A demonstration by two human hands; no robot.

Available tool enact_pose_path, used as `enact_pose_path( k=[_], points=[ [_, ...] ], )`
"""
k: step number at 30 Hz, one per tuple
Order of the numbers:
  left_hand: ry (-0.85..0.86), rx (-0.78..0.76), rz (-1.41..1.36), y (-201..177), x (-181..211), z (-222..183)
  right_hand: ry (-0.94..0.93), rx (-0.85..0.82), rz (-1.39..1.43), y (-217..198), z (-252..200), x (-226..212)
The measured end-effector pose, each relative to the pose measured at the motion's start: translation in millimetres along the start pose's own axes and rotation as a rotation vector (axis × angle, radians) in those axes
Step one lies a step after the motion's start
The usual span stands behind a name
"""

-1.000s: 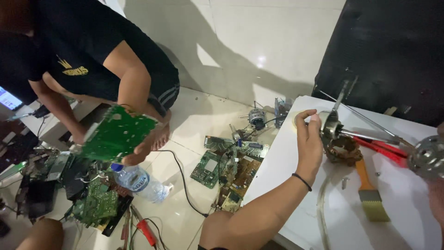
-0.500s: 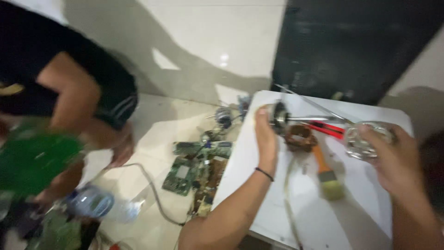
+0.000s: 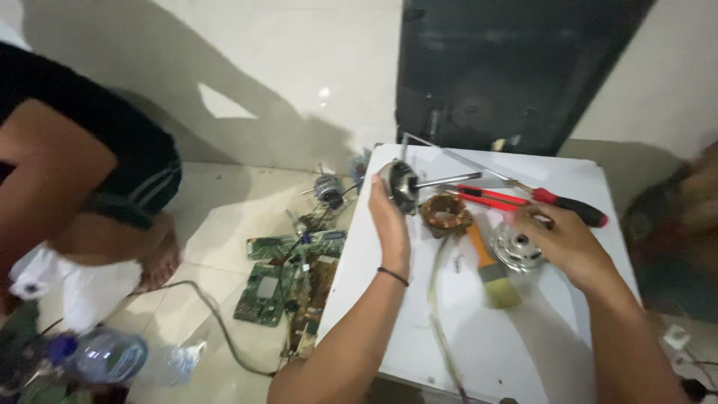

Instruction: The person assembles a small cylindrical electronic component by hand, inserting a metal rod and tightening it with a screwdriver. They then use a brush to clean the exterior of the assembled unit.

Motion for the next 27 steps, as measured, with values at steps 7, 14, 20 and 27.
enact_pose_path(
  k=[7,14,20,27],
  points=[
    [-0.054,0.053,0.017,-2.3,-6.1,10.5,-0.003,-0.001,-0.514,62.4,50.7,84.4],
    [-0.065,0.005,0.05,-6.9,49.7,-9.7,-0.403,-0.067,-0.281,124.4,54.3,61.2],
    [-0.026,0.01,0.034,-11.9,66.9,-11.4,-0.655,-0.048,-0.064,151.3,25.5,15.4],
    [0.04,0.033,0.004,-12.4,81.7,-13.7,-0.651,-0.023,-0.273,172.0,22.1,30.4]
  ],
)
Point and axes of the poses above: each hand's wrist, its own z-axis towards the middle knuckle, its own y-axis out of the palm, x = y × z, the point moved 9 cm from there along z, towards the middle knuckle, and after that the axes turned 13 degrees about x, right-handed, at the moved point
